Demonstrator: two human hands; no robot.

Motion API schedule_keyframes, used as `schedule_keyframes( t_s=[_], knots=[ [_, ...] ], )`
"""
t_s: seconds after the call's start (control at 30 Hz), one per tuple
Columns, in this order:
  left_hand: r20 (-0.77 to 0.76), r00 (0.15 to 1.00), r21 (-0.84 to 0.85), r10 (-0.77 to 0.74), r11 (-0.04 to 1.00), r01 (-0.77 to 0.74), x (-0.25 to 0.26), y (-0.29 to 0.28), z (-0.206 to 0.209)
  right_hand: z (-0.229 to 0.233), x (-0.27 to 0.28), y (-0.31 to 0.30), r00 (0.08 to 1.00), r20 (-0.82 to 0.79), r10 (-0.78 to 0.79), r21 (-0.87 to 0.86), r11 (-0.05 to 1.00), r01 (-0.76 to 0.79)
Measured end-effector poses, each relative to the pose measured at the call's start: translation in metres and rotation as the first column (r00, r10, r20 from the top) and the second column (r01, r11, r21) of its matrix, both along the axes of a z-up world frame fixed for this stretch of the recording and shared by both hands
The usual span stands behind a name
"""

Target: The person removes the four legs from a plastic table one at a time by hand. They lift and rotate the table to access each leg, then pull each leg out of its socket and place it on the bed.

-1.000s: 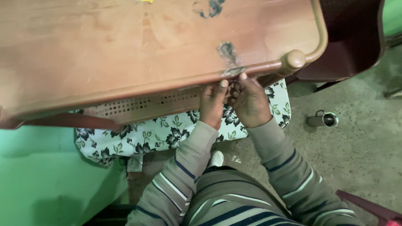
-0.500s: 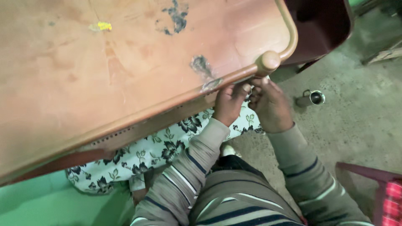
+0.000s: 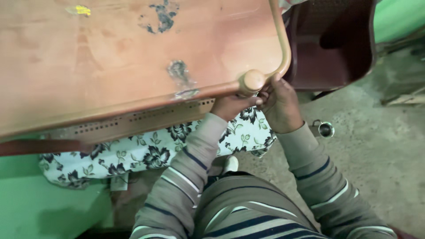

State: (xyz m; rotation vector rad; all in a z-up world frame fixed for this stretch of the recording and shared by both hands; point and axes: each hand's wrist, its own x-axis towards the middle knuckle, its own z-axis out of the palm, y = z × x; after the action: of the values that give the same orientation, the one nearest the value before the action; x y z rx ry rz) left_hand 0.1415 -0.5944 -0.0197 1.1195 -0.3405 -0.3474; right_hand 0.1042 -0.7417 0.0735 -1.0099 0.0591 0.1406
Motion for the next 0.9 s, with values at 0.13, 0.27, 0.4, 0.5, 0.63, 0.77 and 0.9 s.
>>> schedule_keyframes(
  t_s=[0.13, 0.27, 0.4, 0.5, 0.63, 0.77, 0.9],
  knots=[
    [0.042, 0.999, 0.024, -0.023, 0.999, 0.022, 0.004, 0.002, -0.005, -0.006, 0.008, -0.014, 0.997, -0.076, 0.021, 0.025, 1.000, -0.019],
    [0.130, 0.992, 0.031, -0.007, 1.000, 0.002, 0.008, 0.002, 0.000, -0.005, 0.013, -0.014, 0.993, -0.110, 0.030, 0.005, 1.000, -0.030],
    [0.078, 0.997, -0.135, 0.020, 0.991, -0.010, 0.002, -0.005, 0.002, 0.000, 0.013, -0.013, 0.991, -0.132, 0.030, -0.027, 0.999, -0.034],
    [0.164, 0.980, -0.074, 0.117, 0.992, -0.106, -0.001, -0.010, 0.005, 0.002, 0.012, -0.013, 0.992, -0.124, 0.022, -0.001, 1.000, -0.022],
    [0.109, 0.973, -0.103, 0.204, 0.976, -0.193, -0.005, -0.014, 0.015, 0.006, 0.013, -0.011, 0.988, -0.154, 0.007, -0.035, 0.999, -0.012],
    [0.110, 0.940, -0.031, 0.323, 0.946, -0.322, -0.010, -0.021, 0.019, 0.006, 0.010, -0.008, 0.983, -0.179, -0.039, -0.046, 0.998, 0.031],
    [0.176, 0.900, -0.015, 0.398, 0.915, -0.402, -0.012, -0.022, 0.022, 0.007, 0.009, -0.005, 0.984, -0.172, -0.049, -0.019, 0.999, 0.046]
  ],
)
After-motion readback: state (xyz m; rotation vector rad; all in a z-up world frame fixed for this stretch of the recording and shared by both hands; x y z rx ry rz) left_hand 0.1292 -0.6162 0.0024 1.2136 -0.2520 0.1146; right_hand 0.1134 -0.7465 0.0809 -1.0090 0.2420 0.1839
